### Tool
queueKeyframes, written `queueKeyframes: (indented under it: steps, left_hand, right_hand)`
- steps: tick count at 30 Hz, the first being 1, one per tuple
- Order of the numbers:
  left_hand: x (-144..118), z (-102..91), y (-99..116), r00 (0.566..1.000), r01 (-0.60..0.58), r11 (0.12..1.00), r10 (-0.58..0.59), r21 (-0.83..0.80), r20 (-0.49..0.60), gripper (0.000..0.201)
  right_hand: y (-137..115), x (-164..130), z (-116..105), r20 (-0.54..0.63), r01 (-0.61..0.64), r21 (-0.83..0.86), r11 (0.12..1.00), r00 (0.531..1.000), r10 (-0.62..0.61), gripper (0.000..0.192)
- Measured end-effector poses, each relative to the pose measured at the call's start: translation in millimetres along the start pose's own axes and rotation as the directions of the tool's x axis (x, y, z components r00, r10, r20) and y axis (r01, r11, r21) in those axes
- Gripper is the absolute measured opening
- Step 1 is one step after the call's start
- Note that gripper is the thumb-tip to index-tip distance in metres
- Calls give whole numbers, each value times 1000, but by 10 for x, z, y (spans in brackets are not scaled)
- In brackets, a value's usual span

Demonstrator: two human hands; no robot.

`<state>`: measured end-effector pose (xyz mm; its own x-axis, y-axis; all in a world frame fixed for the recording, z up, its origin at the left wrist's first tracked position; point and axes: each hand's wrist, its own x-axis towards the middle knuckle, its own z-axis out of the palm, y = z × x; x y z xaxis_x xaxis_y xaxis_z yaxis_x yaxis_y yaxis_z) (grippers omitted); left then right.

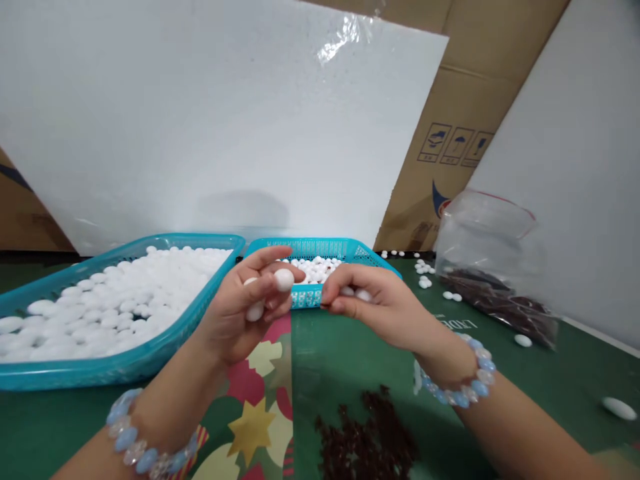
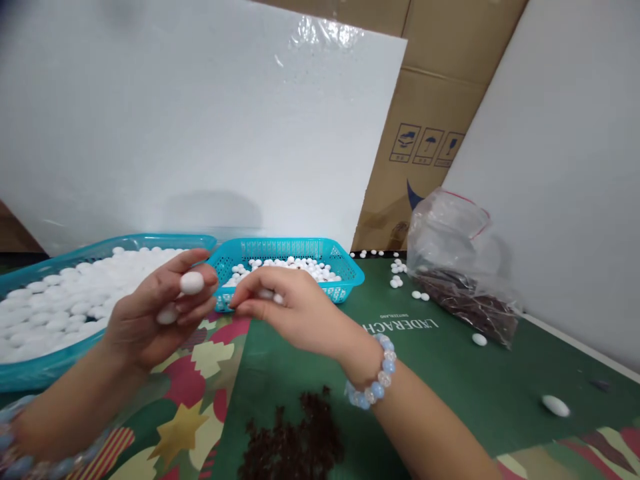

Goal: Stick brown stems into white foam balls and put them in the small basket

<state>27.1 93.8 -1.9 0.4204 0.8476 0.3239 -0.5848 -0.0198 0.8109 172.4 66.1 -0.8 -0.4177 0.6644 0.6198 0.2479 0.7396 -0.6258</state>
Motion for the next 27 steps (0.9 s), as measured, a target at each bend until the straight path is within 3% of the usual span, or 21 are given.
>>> queueKeyframes:
  steps: [4, 8, 17, 27]
  left_hand:
    - [-29, 33, -41, 995, 27, 999, -30, 31, 96, 15]
    - [-41, 55, -54, 995, 16, 995, -26, 103, 101, 7]
    - [-70, 126, -47, 996, -23, 995, 14, 95, 91, 9]
    - [-64, 130, -53, 1000, -21, 990, 21, 136, -2, 15]
  right_hand:
    - [-66, -16, 38, -113, 133, 16, 991, 985, -130, 10]
    - [-118, -32, 70, -180, 185, -11, 983, 966, -184, 10]
    - [-136, -45, 116, -243, 157, -27, 987, 957, -159, 10]
    - [-123, -42, 135, -302, 116, -29, 993, 946, -119, 11]
